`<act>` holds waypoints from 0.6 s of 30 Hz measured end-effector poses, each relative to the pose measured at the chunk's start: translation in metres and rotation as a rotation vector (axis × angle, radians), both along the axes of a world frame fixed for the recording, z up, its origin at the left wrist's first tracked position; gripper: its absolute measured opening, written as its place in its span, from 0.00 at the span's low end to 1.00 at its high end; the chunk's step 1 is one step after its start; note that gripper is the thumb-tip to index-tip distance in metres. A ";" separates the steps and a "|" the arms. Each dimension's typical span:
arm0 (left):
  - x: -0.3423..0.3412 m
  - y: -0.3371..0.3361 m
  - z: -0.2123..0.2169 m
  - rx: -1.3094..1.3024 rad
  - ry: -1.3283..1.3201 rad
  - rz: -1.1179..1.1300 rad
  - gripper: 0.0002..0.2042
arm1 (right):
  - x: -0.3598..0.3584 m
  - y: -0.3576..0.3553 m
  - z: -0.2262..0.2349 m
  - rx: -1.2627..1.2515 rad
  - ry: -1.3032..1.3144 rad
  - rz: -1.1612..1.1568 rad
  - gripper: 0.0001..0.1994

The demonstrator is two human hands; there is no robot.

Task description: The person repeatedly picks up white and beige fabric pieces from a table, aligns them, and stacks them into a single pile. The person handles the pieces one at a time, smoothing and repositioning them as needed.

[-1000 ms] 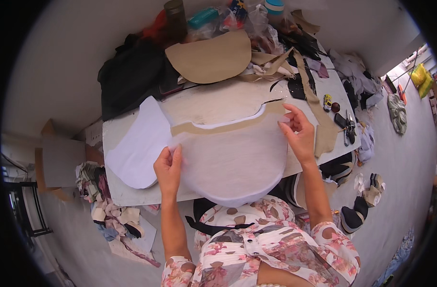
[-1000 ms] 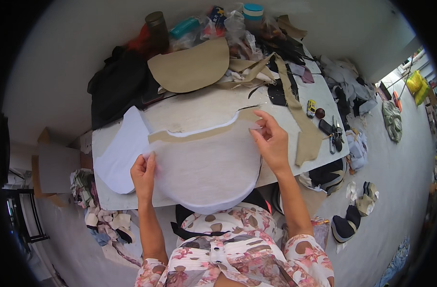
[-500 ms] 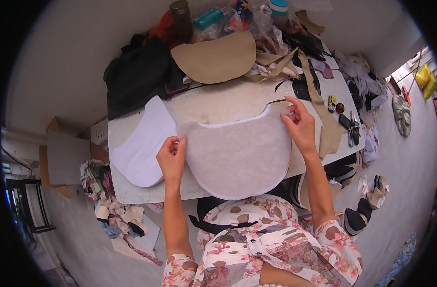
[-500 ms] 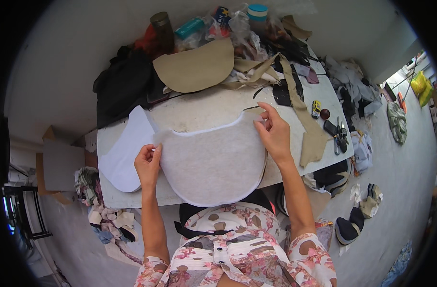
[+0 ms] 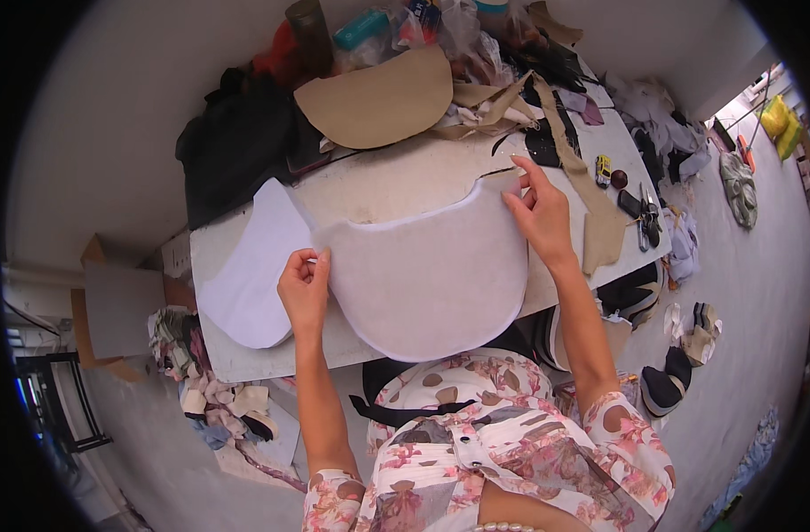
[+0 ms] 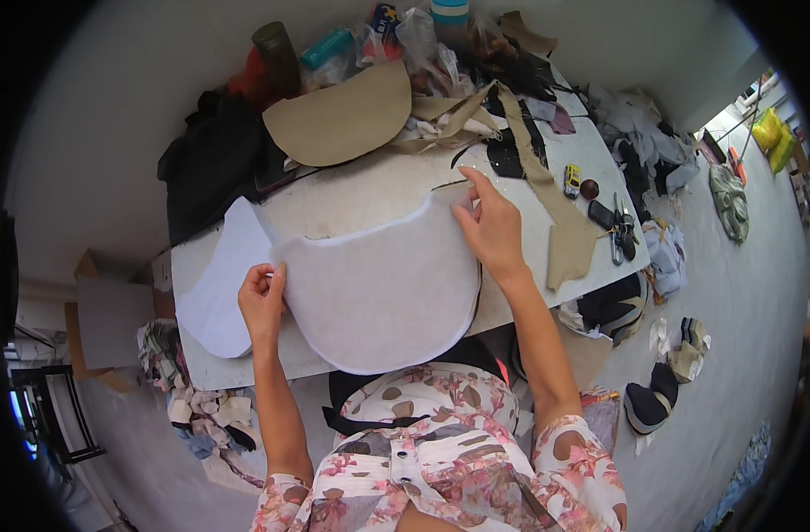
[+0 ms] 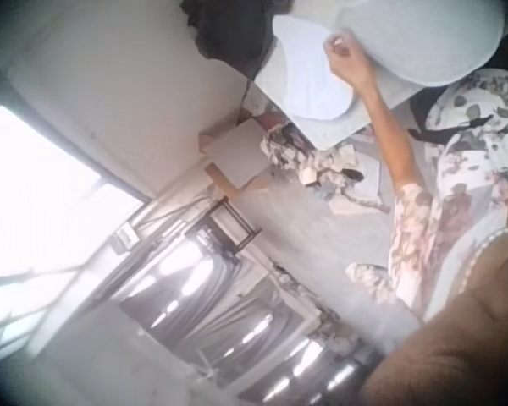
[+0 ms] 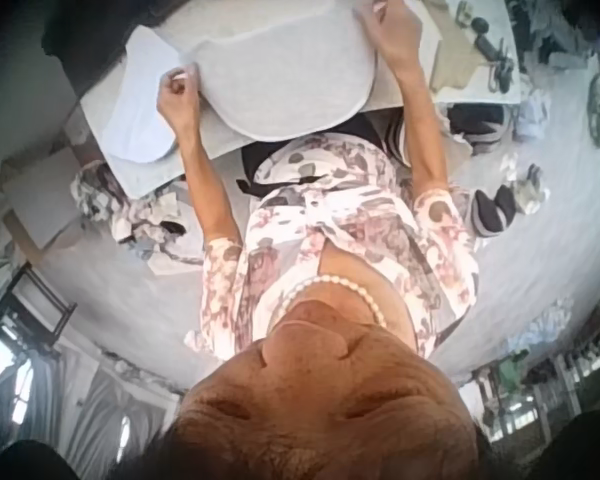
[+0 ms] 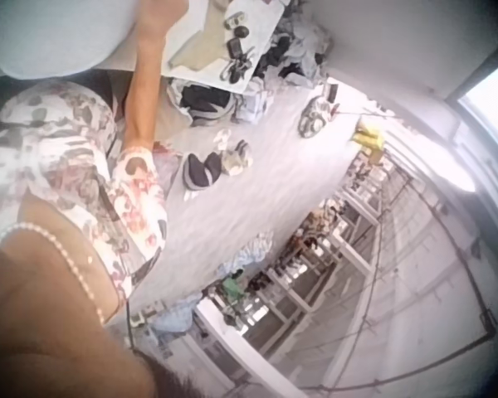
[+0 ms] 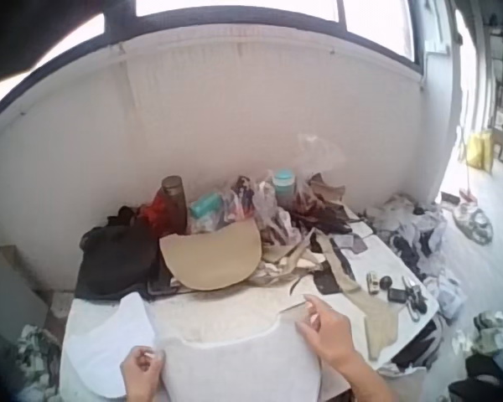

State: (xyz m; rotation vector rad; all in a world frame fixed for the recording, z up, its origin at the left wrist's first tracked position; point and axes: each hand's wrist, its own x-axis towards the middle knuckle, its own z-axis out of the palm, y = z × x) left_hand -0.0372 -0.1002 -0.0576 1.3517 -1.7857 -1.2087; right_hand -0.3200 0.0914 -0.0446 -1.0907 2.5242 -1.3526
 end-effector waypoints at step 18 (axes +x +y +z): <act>-0.029 0.050 0.008 -0.686 -0.519 -0.599 0.35 | 0.051 0.009 0.003 0.436 0.451 0.504 0.35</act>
